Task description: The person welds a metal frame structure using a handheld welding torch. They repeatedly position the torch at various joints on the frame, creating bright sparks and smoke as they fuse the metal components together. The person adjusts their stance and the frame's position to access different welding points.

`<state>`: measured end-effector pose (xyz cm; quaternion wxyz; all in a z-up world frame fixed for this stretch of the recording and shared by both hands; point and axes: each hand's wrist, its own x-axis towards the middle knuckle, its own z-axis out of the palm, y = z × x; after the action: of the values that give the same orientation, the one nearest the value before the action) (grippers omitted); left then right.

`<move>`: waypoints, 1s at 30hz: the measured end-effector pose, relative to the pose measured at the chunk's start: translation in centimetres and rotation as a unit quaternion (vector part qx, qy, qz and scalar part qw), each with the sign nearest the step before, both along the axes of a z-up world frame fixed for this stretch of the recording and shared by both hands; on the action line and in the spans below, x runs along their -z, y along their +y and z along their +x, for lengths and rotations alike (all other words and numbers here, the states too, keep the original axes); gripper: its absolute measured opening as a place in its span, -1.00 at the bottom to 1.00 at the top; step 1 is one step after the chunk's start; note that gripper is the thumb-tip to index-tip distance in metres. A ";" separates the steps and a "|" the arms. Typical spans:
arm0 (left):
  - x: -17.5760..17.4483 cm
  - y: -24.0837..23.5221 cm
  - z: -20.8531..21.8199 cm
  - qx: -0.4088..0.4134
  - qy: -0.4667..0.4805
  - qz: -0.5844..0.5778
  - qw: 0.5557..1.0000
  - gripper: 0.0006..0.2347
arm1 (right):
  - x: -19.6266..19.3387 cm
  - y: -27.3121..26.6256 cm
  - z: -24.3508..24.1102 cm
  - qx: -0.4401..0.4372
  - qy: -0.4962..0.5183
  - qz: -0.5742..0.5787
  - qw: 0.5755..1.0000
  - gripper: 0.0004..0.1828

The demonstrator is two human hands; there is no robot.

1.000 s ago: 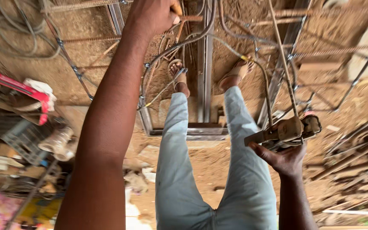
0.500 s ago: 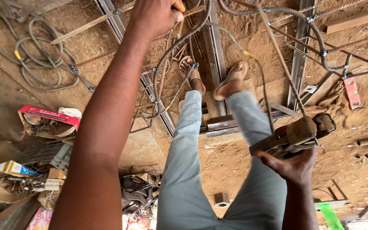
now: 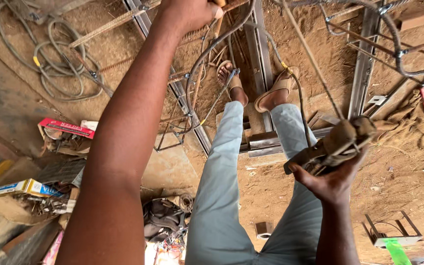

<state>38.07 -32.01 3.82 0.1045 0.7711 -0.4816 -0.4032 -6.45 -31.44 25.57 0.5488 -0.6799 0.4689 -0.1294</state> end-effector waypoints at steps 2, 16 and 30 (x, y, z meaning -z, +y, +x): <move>0.1 0.4 0.2 -0.009 0.024 -0.037 0.999 -0.88 | 0.5 -0.5 0.9 -0.020 -0.017 -0.059 0.998 0.24; -0.4 1.3 -1.9 -0.002 -0.125 -0.178 0.976 -0.90 | -0.5 -1.1 6.3 -0.036 0.091 -0.087 0.991 -0.03; -0.9 1.3 -2.4 -0.031 -0.106 -0.199 0.974 -0.82 | -1.1 -1.8 7.6 -0.044 0.088 -0.062 0.993 -0.11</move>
<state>35.72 -30.67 4.70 0.2171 0.7877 -0.5362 -0.2118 1.18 -33.22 26.65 0.4671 -0.7416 0.4758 -0.0735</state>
